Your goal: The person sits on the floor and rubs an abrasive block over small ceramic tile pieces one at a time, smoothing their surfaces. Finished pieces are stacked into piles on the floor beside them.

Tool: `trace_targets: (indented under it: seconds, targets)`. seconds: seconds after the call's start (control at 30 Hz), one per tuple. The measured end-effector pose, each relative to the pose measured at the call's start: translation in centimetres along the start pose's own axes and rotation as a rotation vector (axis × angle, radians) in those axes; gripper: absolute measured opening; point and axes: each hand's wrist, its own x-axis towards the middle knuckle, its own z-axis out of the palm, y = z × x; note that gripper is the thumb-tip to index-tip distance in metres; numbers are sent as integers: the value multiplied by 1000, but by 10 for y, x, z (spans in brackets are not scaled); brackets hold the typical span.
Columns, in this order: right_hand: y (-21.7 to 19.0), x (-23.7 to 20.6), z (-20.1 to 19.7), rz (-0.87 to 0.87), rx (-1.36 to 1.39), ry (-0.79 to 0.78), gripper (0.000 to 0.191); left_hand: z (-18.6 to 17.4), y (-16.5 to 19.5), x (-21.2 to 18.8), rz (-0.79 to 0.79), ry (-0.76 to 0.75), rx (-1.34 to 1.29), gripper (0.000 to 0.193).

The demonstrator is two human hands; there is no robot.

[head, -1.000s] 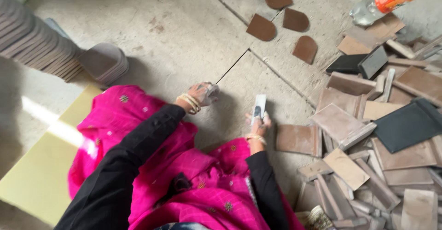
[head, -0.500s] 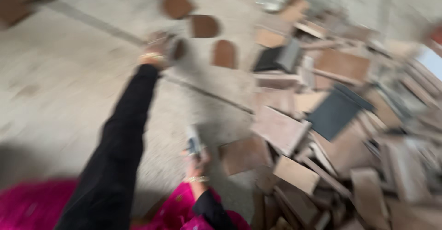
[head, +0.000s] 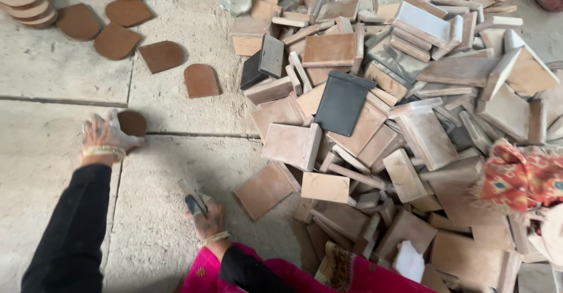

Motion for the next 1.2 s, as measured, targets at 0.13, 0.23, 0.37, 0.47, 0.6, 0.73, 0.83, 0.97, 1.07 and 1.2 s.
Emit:
trace_targets:
  seconds: [0.13,0.23,0.37,0.47,0.6,0.73,0.83,0.97,1.07,1.2]
  targets:
    - [-8,7,-1,-32,52,3,41,18,-15,-74,-205,-112,-79,125]
    - [-19,10,-1,-3,129,-24,46,39,-30,-128,-135,-103,164,126]
    - [-26,8,-6,-66,1,-71,33,38,-54,-162,-144,-290,42,119]
    - [-26,8,-9,-197,-188,-29,30,27,-74,-181,-65,-252,26,98]
    - [-16,9,-8,-93,-285,-189,14,23,-83,-225,-47,-101,-215,82]
    - [-8,9,3,157,-116,-748,22,43,-83,-246,264,-76,-885,76]
    - [-7,9,10,122,-265,-931,39,66,-75,-230,437,-105,-629,20]
    - [-19,18,4,363,-164,-870,41,79,-62,-208,353,-204,-783,11]
    - [-25,24,-10,363,-123,-706,46,81,-48,-201,257,-202,-871,15]
    - [-30,26,-24,-72,-439,-533,63,82,-52,-191,46,-31,-469,49]
